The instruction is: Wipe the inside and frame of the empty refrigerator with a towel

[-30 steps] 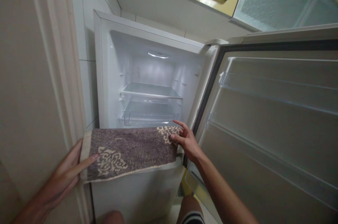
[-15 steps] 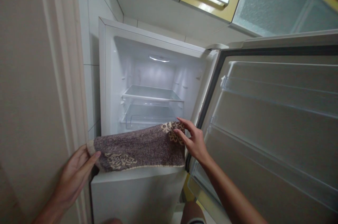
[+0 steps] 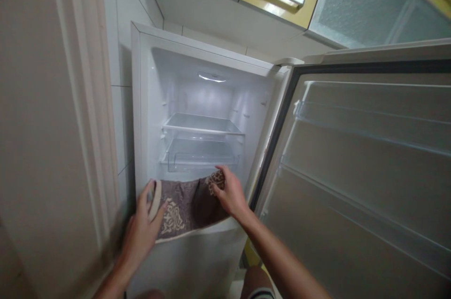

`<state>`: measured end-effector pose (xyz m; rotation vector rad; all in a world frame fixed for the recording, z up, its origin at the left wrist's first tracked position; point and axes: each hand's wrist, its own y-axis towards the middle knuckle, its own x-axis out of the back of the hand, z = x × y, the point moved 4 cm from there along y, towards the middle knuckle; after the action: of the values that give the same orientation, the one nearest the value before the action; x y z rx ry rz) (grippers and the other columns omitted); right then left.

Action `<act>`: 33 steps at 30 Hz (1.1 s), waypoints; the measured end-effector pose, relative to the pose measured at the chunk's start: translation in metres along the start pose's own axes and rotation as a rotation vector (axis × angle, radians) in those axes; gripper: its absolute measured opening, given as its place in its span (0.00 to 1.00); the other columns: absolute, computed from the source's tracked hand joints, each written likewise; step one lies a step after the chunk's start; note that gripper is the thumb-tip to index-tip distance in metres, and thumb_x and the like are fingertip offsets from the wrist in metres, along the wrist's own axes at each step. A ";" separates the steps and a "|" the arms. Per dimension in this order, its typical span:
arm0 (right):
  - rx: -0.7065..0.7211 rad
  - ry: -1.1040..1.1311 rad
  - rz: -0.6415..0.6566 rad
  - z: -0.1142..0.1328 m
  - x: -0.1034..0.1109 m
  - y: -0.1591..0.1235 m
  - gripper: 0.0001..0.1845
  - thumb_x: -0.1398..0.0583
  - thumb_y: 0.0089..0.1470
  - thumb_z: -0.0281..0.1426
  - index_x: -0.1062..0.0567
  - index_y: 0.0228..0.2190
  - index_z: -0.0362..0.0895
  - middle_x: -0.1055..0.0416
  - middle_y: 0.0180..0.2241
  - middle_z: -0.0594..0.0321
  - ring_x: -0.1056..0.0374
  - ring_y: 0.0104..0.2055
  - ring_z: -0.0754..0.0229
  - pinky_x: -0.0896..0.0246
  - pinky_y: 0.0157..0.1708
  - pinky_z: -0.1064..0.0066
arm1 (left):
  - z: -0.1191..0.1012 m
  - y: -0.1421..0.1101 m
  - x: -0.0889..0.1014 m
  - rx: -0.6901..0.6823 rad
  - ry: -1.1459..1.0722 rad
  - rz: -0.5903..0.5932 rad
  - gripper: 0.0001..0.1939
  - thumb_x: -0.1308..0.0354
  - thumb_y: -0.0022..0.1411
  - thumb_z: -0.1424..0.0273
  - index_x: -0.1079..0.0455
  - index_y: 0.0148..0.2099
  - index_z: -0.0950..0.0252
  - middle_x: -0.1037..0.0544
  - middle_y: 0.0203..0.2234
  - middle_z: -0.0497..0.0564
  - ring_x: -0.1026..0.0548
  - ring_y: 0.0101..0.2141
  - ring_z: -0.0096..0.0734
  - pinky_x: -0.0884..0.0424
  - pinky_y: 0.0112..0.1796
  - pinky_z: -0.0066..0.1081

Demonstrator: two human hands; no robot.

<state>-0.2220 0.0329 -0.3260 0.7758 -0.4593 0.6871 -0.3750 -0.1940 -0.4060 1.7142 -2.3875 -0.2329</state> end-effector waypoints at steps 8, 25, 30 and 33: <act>0.383 0.019 0.291 0.052 -0.037 -0.027 0.45 0.45 0.54 0.15 0.38 0.71 0.49 0.30 0.65 0.55 0.35 0.66 0.49 0.41 0.67 0.54 | 0.008 -0.062 -0.080 0.008 -0.152 0.131 0.62 0.35 0.63 0.57 0.76 0.82 0.62 0.21 0.61 0.63 0.20 0.59 0.50 0.26 0.58 0.43; 0.355 -0.458 0.381 0.019 -0.062 -0.072 0.25 0.41 0.73 0.37 0.38 0.66 0.64 0.37 0.58 0.59 0.27 0.40 0.58 0.29 0.38 0.70 | 0.028 -0.083 -0.127 0.582 -1.181 0.026 0.20 0.33 0.63 0.59 0.20 0.55 0.57 0.16 0.51 0.52 0.18 0.50 0.40 0.20 0.48 0.34; 0.397 -0.234 0.528 0.011 -0.065 -0.091 0.36 0.34 0.62 0.31 0.38 0.67 0.57 0.39 0.68 0.56 0.27 0.57 0.50 0.25 0.53 0.63 | 0.062 -0.091 -0.126 0.650 -1.039 -0.132 0.13 0.33 0.60 0.68 0.21 0.48 0.62 0.16 0.36 0.48 0.17 0.35 0.32 0.21 0.36 0.26; 0.305 -0.172 0.477 -0.007 -0.067 -0.099 0.47 0.30 0.56 0.38 0.41 0.71 0.52 0.42 0.72 0.55 0.41 0.72 0.43 0.39 0.71 0.52 | 0.078 -0.086 -0.131 0.710 -1.018 -0.138 0.10 0.38 0.65 0.69 0.22 0.47 0.63 0.15 0.35 0.49 0.16 0.33 0.32 0.20 0.36 0.28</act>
<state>-0.1978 -0.0388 -0.4186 1.0306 -0.7184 1.1580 -0.2742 -0.0963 -0.5105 2.5072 -3.3438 -0.3792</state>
